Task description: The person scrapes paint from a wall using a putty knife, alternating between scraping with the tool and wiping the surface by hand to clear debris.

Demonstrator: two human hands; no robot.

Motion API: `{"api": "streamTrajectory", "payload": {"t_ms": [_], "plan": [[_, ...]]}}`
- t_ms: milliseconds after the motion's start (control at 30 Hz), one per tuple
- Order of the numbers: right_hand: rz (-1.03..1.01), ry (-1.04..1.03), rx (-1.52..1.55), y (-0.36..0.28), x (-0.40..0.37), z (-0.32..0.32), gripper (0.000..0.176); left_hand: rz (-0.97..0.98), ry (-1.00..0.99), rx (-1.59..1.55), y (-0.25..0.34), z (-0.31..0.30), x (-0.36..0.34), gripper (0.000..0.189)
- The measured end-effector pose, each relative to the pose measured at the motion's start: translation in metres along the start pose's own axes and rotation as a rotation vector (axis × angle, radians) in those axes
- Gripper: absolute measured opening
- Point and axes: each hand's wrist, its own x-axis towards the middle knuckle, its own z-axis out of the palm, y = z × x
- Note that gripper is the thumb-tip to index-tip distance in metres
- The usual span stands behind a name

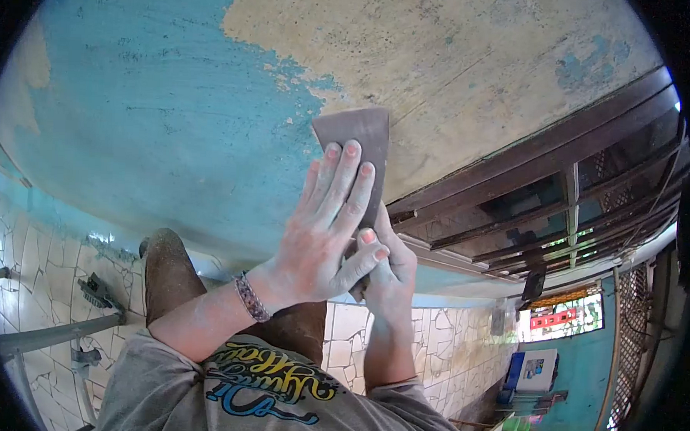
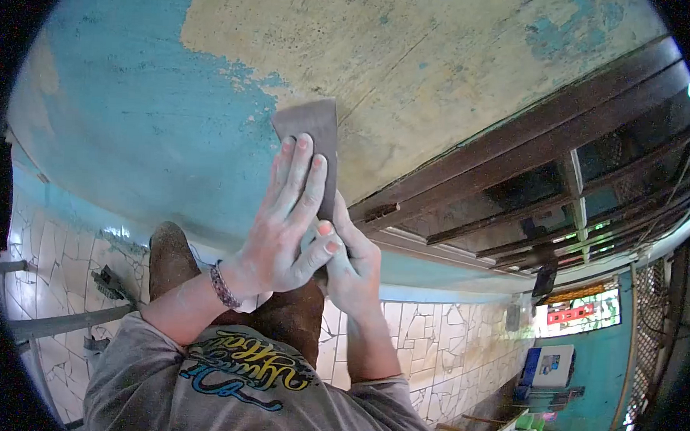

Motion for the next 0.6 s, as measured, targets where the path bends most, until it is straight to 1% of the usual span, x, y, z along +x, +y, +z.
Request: {"api": "streamTrajectory", "payload": {"t_ms": [33, 133, 200, 233, 300, 367, 467, 500, 533, 600], "plan": [[-0.007, 0.002, -0.003, 0.007, 0.004, 0.002, 0.047, 0.003, 0.013, 0.02, -0.002, -0.004, 0.003, 0.08], [0.1, 0.003, 0.02, -0.002, -0.004, -0.001, 0.047, -0.007, -0.011, 0.019, 0.0, -0.006, 0.0, 0.079], [0.108, 0.01, -0.015, -0.008, -0.003, 0.001, 0.047, -0.003, -0.014, 0.01, -0.001, -0.007, 0.0, 0.079], [0.06, 0.004, -0.063, -0.007, 0.005, 0.003, 0.047, 0.001, 0.008, 0.02, -0.006, -0.007, 0.002, 0.079], [0.037, 0.003, -0.079, -0.001, 0.005, 0.004, 0.047, -0.012, 0.026, 0.02, -0.006, -0.006, -0.001, 0.08], [0.061, 0.001, -0.039, -0.002, 0.002, 0.003, 0.047, -0.012, 0.044, 0.027, -0.005, -0.013, 0.006, 0.08], [0.142, 0.008, -0.011, -0.016, -0.003, -0.002, 0.046, -0.016, -0.05, 0.012, -0.003, -0.01, -0.003, 0.08], [0.118, 0.027, -0.059, -0.012, 0.0, 0.0, 0.046, -0.028, -0.074, 0.018, -0.004, -0.009, -0.005, 0.08], [0.095, 0.047, -0.108, -0.009, 0.004, 0.002, 0.046, -0.002, -0.036, -0.032, -0.009, -0.009, -0.003, 0.081], [0.091, 0.039, -0.017, -0.009, -0.002, 0.008, 0.045, -0.008, -0.007, -0.014, -0.004, -0.01, -0.001, 0.08]]}}
